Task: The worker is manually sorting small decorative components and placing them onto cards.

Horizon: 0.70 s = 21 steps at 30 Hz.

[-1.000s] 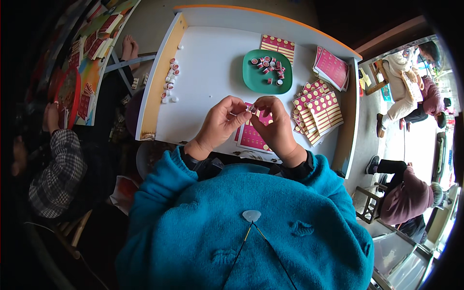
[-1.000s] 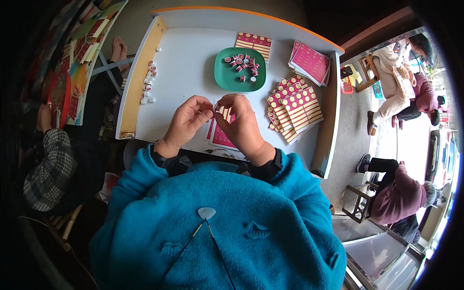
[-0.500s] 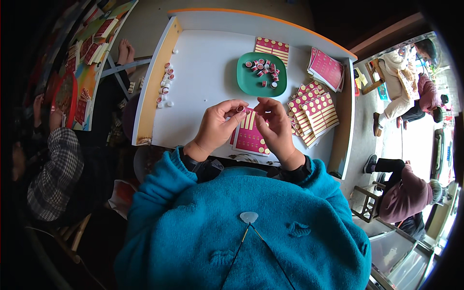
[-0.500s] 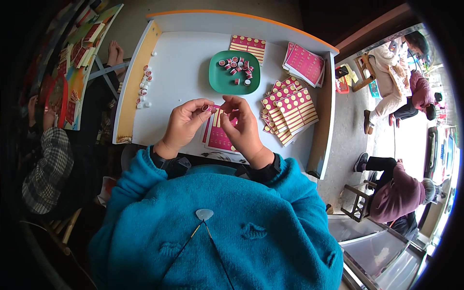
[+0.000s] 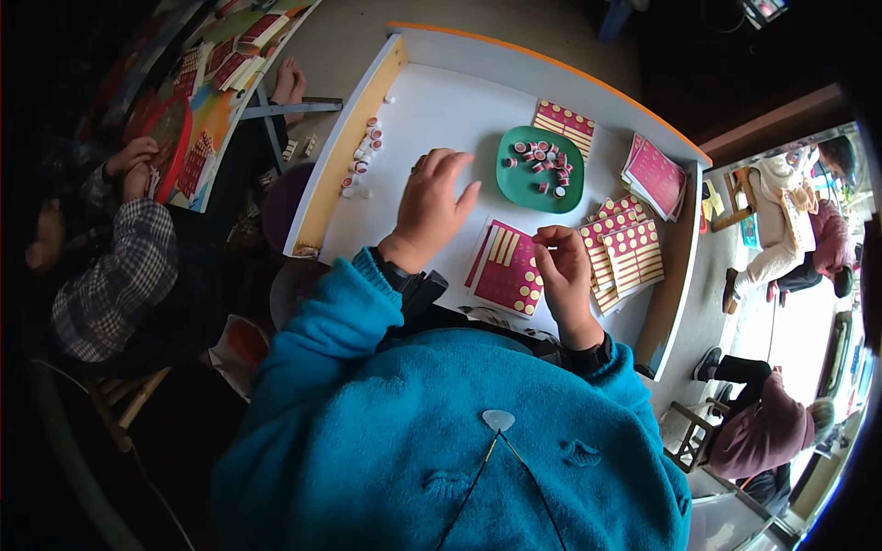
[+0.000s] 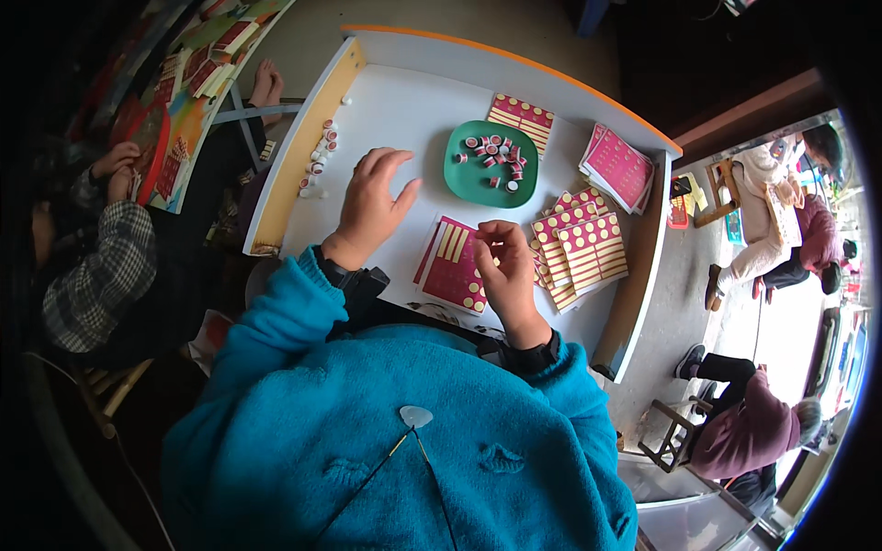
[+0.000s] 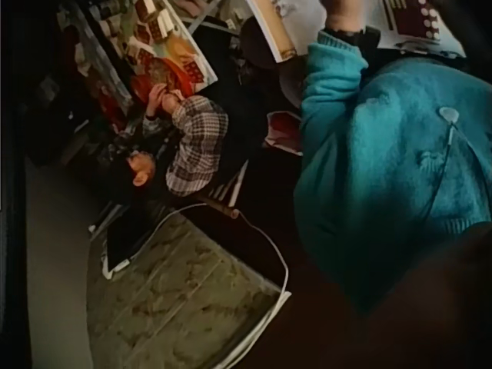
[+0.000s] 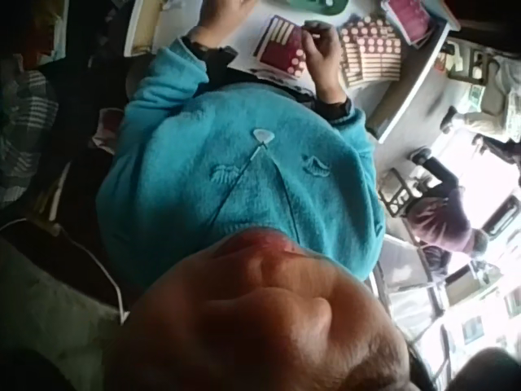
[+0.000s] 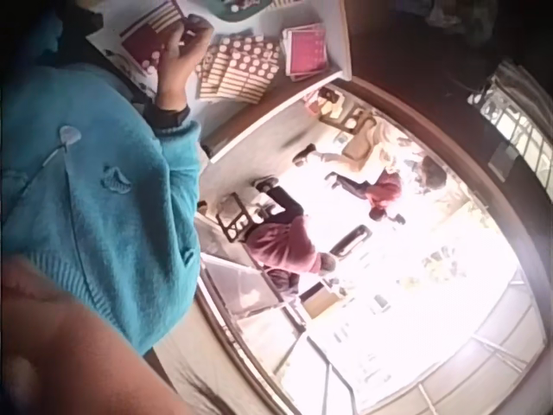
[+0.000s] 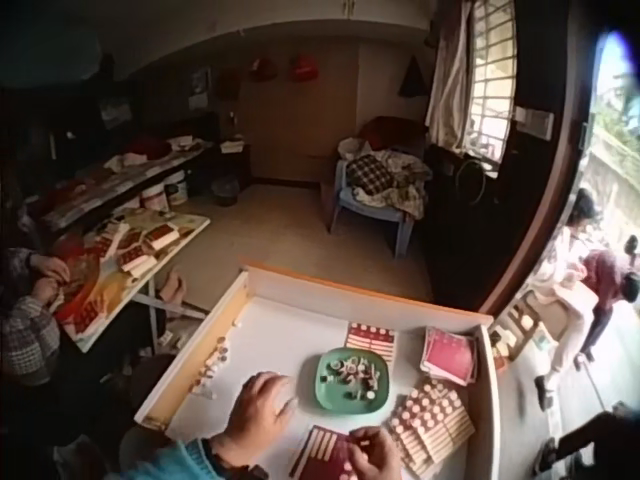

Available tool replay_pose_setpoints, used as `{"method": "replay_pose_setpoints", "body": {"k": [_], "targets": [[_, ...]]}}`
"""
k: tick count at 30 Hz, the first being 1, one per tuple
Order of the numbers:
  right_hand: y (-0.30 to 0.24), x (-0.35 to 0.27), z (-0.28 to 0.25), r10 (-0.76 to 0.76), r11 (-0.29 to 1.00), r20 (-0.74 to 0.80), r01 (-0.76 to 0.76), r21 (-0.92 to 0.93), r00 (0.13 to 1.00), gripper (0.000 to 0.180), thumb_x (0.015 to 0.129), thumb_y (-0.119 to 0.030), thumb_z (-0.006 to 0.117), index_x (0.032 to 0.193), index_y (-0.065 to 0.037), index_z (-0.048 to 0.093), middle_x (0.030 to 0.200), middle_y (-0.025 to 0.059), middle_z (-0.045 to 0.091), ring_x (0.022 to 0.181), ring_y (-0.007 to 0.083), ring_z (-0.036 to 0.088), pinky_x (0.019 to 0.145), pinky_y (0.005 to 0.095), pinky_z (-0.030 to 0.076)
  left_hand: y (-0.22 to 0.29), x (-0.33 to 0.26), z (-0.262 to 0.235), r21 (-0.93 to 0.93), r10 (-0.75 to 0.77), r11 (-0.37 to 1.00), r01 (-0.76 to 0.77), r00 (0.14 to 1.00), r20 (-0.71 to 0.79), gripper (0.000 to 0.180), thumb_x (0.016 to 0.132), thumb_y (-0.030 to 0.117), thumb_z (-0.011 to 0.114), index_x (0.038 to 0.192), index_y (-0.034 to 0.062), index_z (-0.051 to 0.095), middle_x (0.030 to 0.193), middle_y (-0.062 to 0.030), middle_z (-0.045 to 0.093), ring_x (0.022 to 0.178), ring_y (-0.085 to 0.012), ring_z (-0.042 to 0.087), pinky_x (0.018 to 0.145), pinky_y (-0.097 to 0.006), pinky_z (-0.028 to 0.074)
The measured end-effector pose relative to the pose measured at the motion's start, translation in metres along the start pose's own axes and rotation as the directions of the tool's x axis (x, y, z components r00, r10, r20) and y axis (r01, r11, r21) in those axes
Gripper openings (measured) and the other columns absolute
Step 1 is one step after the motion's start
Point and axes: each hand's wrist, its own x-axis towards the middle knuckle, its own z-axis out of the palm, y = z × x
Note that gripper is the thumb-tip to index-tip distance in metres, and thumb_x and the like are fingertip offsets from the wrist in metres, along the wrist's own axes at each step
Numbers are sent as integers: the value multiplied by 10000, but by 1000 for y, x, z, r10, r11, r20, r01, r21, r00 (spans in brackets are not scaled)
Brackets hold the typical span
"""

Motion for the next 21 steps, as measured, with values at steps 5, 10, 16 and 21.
{"method": "replay_pose_setpoints", "body": {"k": [5,10,16,21], "targets": [[7,2,2,49,999,45,-48,-24,998,185,907,2,580,1080,-16,517,1002,30,574,868,79,556,737,214,460,-40,-48,-48,503,-288,828,247,958,4,284,783,103,681,1037,36,572,976,-157,568,936,-344,584,775,-439,489],[4,2,3,143,989,74,-139,-53,987,176,907,12,581,1072,-21,531,1032,46,574,919,99,549,803,233,455,-53,-56,-58,696,-447,658,289,893,52,241,793,111,671,997,36,566,927,-154,582,848,-347,610,706,-434,502],[-9,3,-2,11,761,40,18,-648,999,202,845,-11,638,1037,-32,578,994,83,594,894,167,582,782,276,485,-27,-53,-33,223,-219,957,184,966,141,170,802,61,631,932,24,529,853,-162,609,769,-353,617,671,-432,510],[0,7,1,-206,390,225,291,-874,952,252,772,-77,670,1013,-37,610,960,120,590,904,279,586,789,368,499,23,-39,17,-229,-135,947,223,929,346,161,796,44,612,916,19,508,849,-176,611,816,-375,607,708,-466,495]]}}
